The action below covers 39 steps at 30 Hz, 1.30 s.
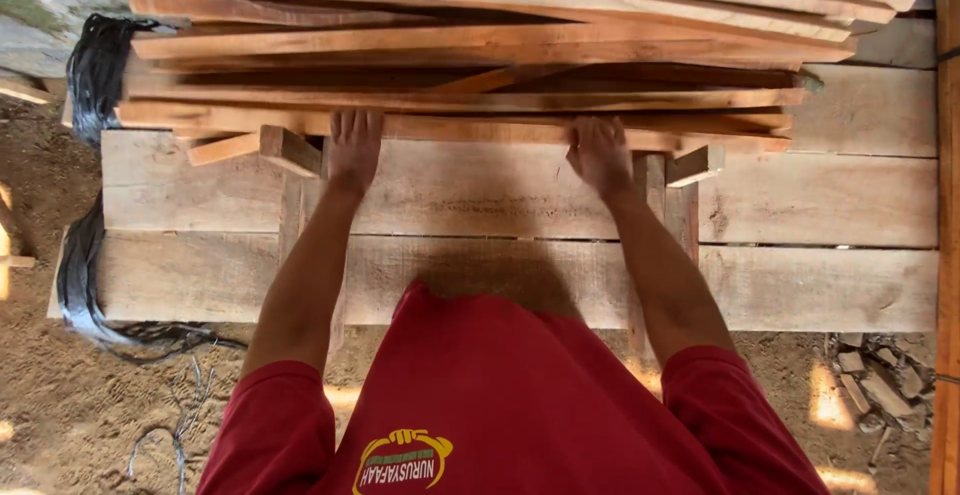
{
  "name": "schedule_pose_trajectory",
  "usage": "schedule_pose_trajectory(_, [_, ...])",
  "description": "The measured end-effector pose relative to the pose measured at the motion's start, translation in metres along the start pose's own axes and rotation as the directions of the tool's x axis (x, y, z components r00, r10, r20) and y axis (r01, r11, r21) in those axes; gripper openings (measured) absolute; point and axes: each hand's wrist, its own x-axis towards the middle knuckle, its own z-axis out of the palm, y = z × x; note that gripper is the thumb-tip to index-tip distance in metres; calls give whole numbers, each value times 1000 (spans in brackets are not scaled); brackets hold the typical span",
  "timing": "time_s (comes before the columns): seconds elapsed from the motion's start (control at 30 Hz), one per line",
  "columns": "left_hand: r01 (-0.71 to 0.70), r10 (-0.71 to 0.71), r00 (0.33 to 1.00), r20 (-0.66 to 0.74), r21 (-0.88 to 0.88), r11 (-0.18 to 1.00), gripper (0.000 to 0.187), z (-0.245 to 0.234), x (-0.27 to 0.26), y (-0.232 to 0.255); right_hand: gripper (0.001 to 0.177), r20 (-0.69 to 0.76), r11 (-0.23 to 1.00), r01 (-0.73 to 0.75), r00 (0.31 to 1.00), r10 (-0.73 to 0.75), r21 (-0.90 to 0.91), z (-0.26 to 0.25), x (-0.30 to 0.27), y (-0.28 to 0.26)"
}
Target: Sort and inspect wooden planks on a workbench in a workshop.
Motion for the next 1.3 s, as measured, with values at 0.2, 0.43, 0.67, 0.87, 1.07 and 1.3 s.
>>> schedule_pose_trajectory(0.2, [58, -62, 998, -14, -216, 975, 29, -108, 60, -16, 49, -199, 998, -64, 978, 61, -8, -64, 50, 12])
schedule_pose_trajectory(0.43, [94, -50, 991, 121, -388, 917, 35, -163, 59, 5, 18, -155, 988, -134, 977, 145, 83, -172, 50, -17])
schedule_pose_trajectory(0.67, [78, -69, 997, 38, -373, 924, 34, -152, -17, 37, 40, -210, 989, 21, 978, 10, 143, -179, -23, -31])
schedule_pose_trajectory(0.87, [108, -67, 991, 116, -392, 914, 48, -91, -60, 59, 43, 34, 986, -67, 997, 62, 150, -125, -64, -48])
schedule_pose_trajectory(1.07, [385, -127, 785, 607, -316, 867, 61, -83, -46, 71, 49, 263, 930, -310, 930, 255, 196, -143, -51, -79])
schedule_pose_trajectory(1.3, [450, 38, 633, 773, -408, 794, 72, -108, -33, 51, 53, 639, 783, -614, 641, 425, 96, -129, -39, -77])
